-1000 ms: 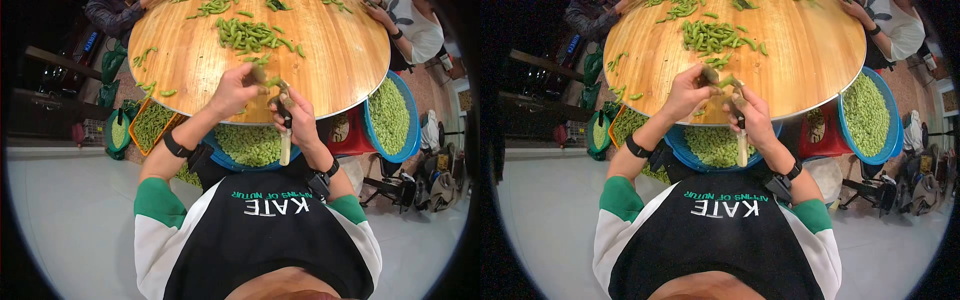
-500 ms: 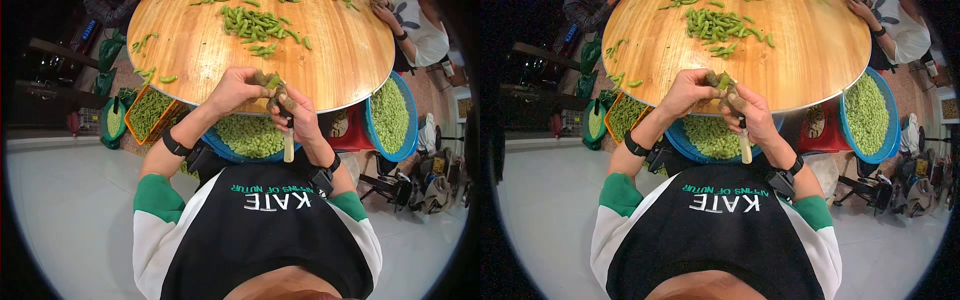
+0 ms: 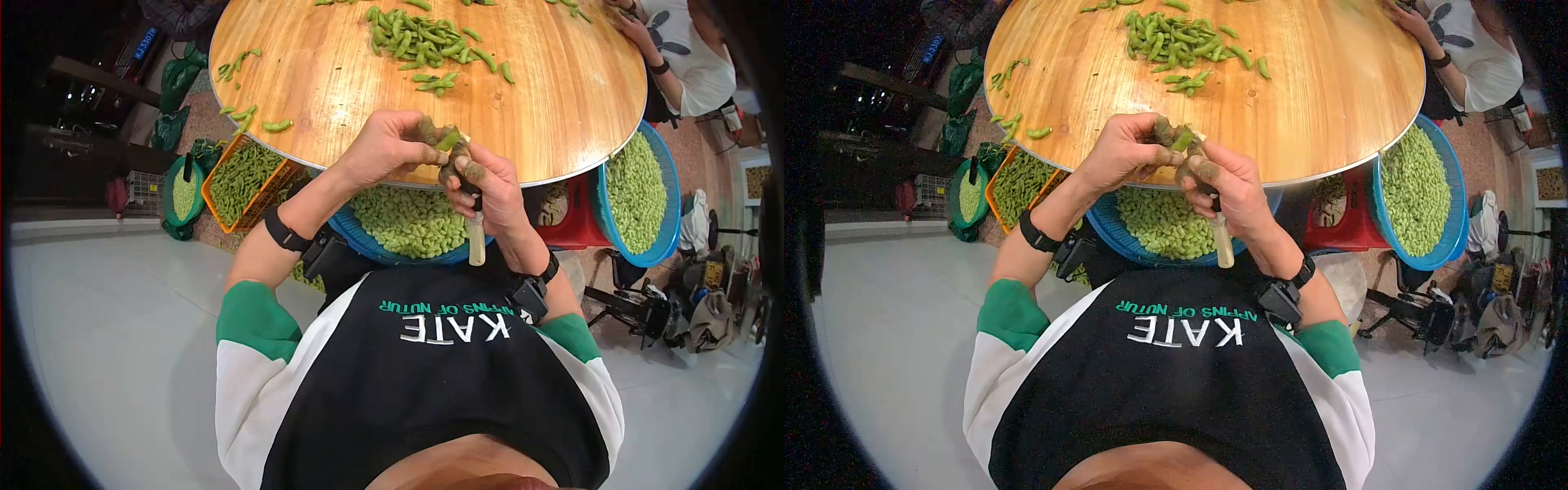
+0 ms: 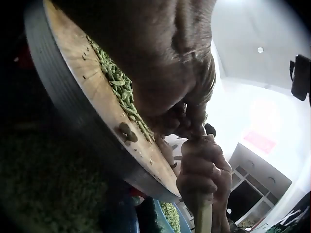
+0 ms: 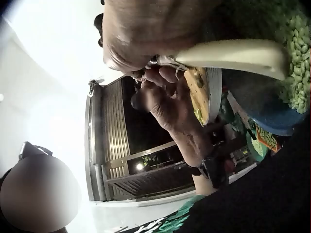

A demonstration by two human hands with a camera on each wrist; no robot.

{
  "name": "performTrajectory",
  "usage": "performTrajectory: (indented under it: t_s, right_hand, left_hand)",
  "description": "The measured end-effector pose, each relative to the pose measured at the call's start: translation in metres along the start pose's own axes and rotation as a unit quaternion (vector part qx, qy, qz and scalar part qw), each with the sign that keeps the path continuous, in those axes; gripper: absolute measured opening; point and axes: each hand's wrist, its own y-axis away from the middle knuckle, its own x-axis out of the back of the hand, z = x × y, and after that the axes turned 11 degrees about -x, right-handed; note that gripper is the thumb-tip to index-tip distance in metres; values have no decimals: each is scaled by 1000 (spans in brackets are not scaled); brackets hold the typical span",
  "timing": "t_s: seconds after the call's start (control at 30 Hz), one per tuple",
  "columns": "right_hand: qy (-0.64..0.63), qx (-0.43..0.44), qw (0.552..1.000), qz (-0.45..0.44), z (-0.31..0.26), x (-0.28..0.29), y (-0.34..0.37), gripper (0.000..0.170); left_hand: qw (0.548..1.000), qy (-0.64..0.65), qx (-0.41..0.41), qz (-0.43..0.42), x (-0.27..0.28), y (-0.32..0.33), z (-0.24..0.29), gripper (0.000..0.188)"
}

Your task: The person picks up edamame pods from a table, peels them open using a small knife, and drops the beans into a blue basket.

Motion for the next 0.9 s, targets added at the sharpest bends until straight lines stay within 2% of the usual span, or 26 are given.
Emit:
performTrajectory:
  t_s: [0.03,0.1,0.17,0.3,0.33,0.37,0.4,0.43,0.5,0.63,0.7,0.73,0.8,0.83,0.87,0.9]
  right_hand:
    - [1,0,1000,-1,-1,0,0,18]
    - [-79,-14,995,-51,-1,0,1,18]
    - [-113,-29,991,-73,-1,0,2,18]
    - [-221,-43,969,-101,4,9,-3,19]
    - [-221,-43,969,-101,4,9,-4,19]
    - [-240,-61,966,-77,3,8,-5,20]
    - [-260,-79,961,-53,3,8,-5,20]
    - [-261,-79,961,-53,5,9,-5,20]
    - [-273,-78,955,-84,11,11,-4,21]
    - [-286,-83,948,-113,9,5,-1,20]
    - [-297,-80,945,-110,11,4,0,19]
    - [-298,-79,945,-111,9,2,1,19]
    - [-279,-76,949,-123,4,-4,5,17]
    - [-279,-77,949,-123,5,-3,5,17]
    - [-276,-61,950,-133,7,-1,5,16]
    - [-273,-44,950,-143,7,-1,5,16]
  left_hand:
    - [999,34,5,-5,1,-1,-2,10]
    - [998,68,10,-9,2,0,-2,11]
    - [974,209,57,-73,4,1,-1,11]
    - [960,256,96,-57,3,-1,-12,14]
    - [998,-1,-49,-24,3,-1,-21,15]
    - [948,-258,-189,8,3,-2,-29,16]
    - [827,-418,-375,-3,-4,-2,-15,16]
    - [828,-418,-374,-3,-5,0,-8,16]
    - [740,-529,-414,-41,-7,6,0,13]
    - [736,-545,-401,-28,-11,15,4,14]
    - [793,-466,-392,-18,-8,14,3,10]
    - [792,-467,-392,-19,-7,14,5,10]
    - [914,-300,-271,-38,-7,17,11,8]
    - [914,-300,-271,-37,-8,18,12,8]
    - [966,-192,-172,-14,-10,19,13,11]
    - [994,-80,-69,10,-11,20,14,15]
